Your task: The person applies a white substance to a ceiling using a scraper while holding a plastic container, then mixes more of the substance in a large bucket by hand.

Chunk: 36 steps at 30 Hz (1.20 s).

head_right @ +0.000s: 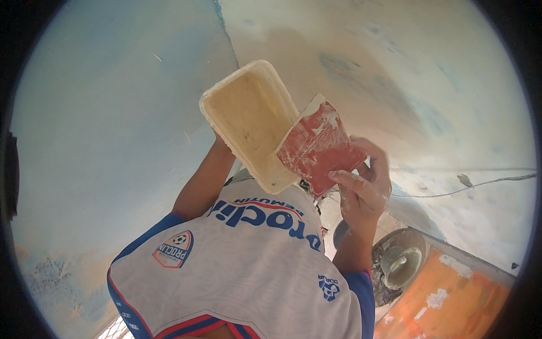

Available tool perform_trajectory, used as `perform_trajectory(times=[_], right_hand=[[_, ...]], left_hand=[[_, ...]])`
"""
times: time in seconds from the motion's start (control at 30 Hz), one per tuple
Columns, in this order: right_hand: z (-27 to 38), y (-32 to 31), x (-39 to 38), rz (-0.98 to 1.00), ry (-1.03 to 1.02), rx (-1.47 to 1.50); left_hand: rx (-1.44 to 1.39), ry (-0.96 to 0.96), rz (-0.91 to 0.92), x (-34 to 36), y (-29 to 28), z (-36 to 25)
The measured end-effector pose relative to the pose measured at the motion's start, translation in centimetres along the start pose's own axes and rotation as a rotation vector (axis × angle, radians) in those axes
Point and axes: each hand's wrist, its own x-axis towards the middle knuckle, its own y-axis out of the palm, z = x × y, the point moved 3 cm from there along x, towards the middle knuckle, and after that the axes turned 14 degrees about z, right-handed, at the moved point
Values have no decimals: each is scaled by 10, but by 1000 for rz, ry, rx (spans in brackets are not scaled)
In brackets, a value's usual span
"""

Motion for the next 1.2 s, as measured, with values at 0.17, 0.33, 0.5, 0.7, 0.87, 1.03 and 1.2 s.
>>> perform_trajectory(times=[0.17,0.33,0.5,0.7,0.87,1.03,1.2], right_hand=[[18,-1,8,183,71,-155],[23,13,14,140,86,-258],[23,54,20,94,111,-236],[14,88,40,171,254,-356],[10,100,47,110,318,-273],[16,104,43,74,367,-233],[10,107,41,74,457,-97]], left_hand=[[-12,-1,20,5,-17,-2],[-3,13,-17,7,-12,-6],[69,40,-15,4,-20,-13],[-60,50,222,9,10,-25],[100,11,-48,7,-14,-32],[46,3,-63,10,-28,-35],[1,-38,-38,8,-22,-33]])
